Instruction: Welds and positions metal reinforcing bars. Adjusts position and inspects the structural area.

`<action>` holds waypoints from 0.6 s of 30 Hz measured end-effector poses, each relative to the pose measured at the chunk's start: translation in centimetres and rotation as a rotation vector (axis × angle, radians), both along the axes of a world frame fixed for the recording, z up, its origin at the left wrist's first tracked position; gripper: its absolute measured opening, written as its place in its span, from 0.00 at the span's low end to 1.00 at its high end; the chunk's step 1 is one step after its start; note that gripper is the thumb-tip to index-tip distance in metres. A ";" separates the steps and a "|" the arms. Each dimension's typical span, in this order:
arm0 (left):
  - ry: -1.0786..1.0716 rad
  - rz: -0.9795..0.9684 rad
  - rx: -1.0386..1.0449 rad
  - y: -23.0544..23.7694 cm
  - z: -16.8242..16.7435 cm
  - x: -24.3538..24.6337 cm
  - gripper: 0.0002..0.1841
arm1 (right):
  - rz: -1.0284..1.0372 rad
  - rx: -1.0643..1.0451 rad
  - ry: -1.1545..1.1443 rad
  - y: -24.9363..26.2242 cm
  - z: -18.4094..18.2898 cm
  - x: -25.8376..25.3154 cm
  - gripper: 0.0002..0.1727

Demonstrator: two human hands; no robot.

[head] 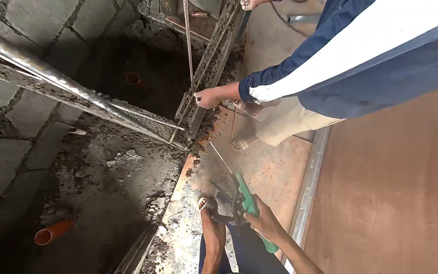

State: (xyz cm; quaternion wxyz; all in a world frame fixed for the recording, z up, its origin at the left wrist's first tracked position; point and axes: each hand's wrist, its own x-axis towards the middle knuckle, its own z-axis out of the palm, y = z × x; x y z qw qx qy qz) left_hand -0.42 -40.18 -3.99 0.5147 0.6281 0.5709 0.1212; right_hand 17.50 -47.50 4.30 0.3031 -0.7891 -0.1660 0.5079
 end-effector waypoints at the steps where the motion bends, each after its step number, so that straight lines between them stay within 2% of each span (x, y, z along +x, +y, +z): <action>1: -0.065 0.003 -0.019 0.2 0.0 0.2 0.31 | -0.008 0.014 0.005 0.5 0.4 0.2 0.36; 4: -0.211 -0.131 -0.118 0.8 0.5 0.3 0.53 | -0.043 0.072 0.082 2.0 0.9 1.1 0.34; 7: -0.103 -0.302 -0.132 1.3 0.5 0.9 0.59 | -0.054 0.110 0.190 4.0 0.5 2.6 0.32; 10: -0.020 -0.343 -0.107 2.4 0.3 2.6 0.57 | -0.009 0.124 0.290 5.6 0.5 4.6 0.31; 16: -0.028 -0.325 0.060 4.6 -0.8 5.7 0.40 | 0.043 0.185 0.403 8.2 0.2 7.4 0.31; 18: -0.022 -0.330 0.061 4.8 -0.8 6.3 0.38 | 0.050 0.206 0.415 8.9 -0.1 8.0 0.32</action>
